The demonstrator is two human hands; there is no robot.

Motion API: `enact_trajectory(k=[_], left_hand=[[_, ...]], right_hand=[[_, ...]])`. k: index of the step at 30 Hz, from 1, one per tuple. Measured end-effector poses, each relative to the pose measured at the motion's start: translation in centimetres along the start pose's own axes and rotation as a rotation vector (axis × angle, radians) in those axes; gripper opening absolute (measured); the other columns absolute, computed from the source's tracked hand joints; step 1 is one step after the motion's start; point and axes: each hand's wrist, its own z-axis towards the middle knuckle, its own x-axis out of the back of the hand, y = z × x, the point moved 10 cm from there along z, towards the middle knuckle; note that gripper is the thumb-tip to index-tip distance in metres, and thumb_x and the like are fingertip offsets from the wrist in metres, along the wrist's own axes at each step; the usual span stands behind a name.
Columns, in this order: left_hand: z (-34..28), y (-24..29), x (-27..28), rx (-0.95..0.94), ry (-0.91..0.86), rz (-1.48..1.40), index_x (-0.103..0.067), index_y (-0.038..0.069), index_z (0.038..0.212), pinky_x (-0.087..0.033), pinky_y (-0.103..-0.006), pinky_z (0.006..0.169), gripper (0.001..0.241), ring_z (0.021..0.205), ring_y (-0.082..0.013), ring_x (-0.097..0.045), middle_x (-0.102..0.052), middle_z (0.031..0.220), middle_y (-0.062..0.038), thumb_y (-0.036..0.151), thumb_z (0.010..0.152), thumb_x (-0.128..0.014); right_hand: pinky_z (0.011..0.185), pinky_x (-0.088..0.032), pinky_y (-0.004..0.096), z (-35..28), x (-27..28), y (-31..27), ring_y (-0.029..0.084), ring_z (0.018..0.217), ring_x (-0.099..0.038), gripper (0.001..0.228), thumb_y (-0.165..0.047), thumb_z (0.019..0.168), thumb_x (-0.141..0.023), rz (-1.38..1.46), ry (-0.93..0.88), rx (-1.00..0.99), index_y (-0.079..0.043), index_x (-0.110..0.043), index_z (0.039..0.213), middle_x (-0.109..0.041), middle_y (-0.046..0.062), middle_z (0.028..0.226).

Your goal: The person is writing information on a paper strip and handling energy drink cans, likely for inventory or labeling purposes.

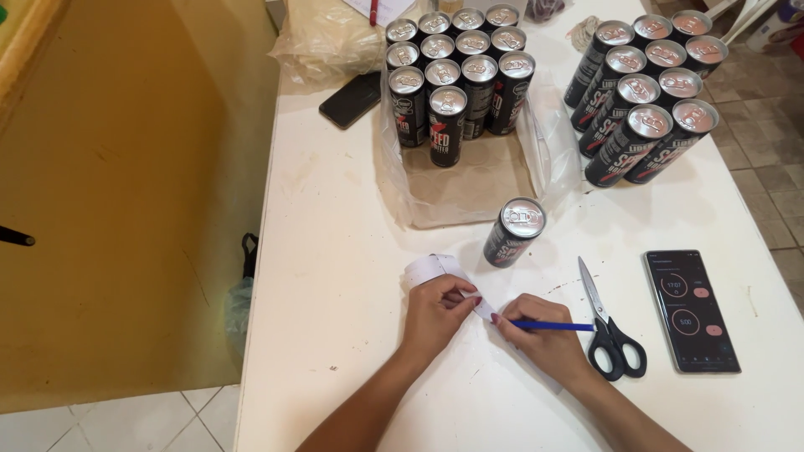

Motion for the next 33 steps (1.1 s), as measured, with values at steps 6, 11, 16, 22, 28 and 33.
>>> enact_trajectory(k=[6,11,16,22,28,33], left_hand=[[-0.09,0.68,0.08,-0.017,-0.006,0.006,-0.078,0.012,0.090,-0.062,-0.0218,0.076,0.009,0.077,-0.0098,-0.073,-0.080,0.086,-0.001,0.009,0.083,-0.083],[-0.15,0.90,0.04,-0.007,-0.007,-0.008,-0.078,0.011,0.090,-0.062,-0.0219,0.076,0.009,0.077,-0.0099,-0.074,-0.080,0.086,-0.001,0.008,0.083,-0.083],[-0.18,0.74,0.07,-0.004,-0.004,-0.013,-0.078,0.012,0.089,-0.061,-0.0211,0.074,0.009,0.076,-0.0092,-0.073,-0.080,0.085,-0.001,0.008,0.083,-0.083],[-0.13,0.53,0.00,-0.012,-0.004,0.001,-0.078,0.012,0.090,-0.061,-0.0216,0.074,0.009,0.076,-0.0094,-0.072,-0.079,0.085,-0.001,0.008,0.084,-0.083],[-0.13,0.83,0.06,-0.009,-0.005,0.001,-0.077,0.011,0.089,-0.061,-0.0217,0.074,0.009,0.076,-0.0099,-0.073,-0.079,0.085,-0.001,0.008,0.084,-0.083],[-0.13,0.68,0.05,0.008,-0.006,0.019,-0.077,0.012,0.090,-0.062,-0.0217,0.075,0.008,0.076,-0.0101,-0.074,-0.080,0.086,-0.001,0.009,0.084,-0.082]], right_hand=[[0.067,-0.050,0.024,0.29,-0.59,-0.24,0.013,0.071,-0.069,0.018,-0.006,0.081,-0.077,0.014,0.000,0.059,-0.004,-0.068,0.066,-0.071,0.003,0.070],[0.064,-0.048,0.024,0.41,-0.67,-0.32,0.011,0.066,-0.064,0.018,-0.008,0.082,-0.078,-0.001,-0.021,0.056,-0.005,-0.069,0.067,-0.072,0.002,0.073],[0.063,-0.047,0.024,0.37,-0.72,-0.21,0.011,0.065,-0.063,0.018,-0.010,0.082,-0.078,-0.022,-0.025,0.034,-0.006,-0.070,0.067,-0.072,0.002,0.073],[0.060,-0.046,0.024,0.30,-0.81,-0.56,0.011,0.063,-0.061,0.017,-0.012,0.082,-0.079,-0.063,-0.037,0.091,-0.007,-0.069,0.069,-0.072,0.000,0.073],[0.064,-0.048,0.024,0.33,-0.71,-0.69,0.011,0.065,-0.064,0.018,-0.008,0.081,-0.078,-0.021,-0.022,0.086,-0.007,-0.068,0.066,-0.072,0.002,0.073],[0.064,-0.047,0.024,0.40,-0.77,-0.62,0.012,0.066,-0.064,0.017,-0.007,0.082,-0.077,-0.011,-0.038,0.061,-0.005,-0.069,0.067,-0.072,0.003,0.073]])
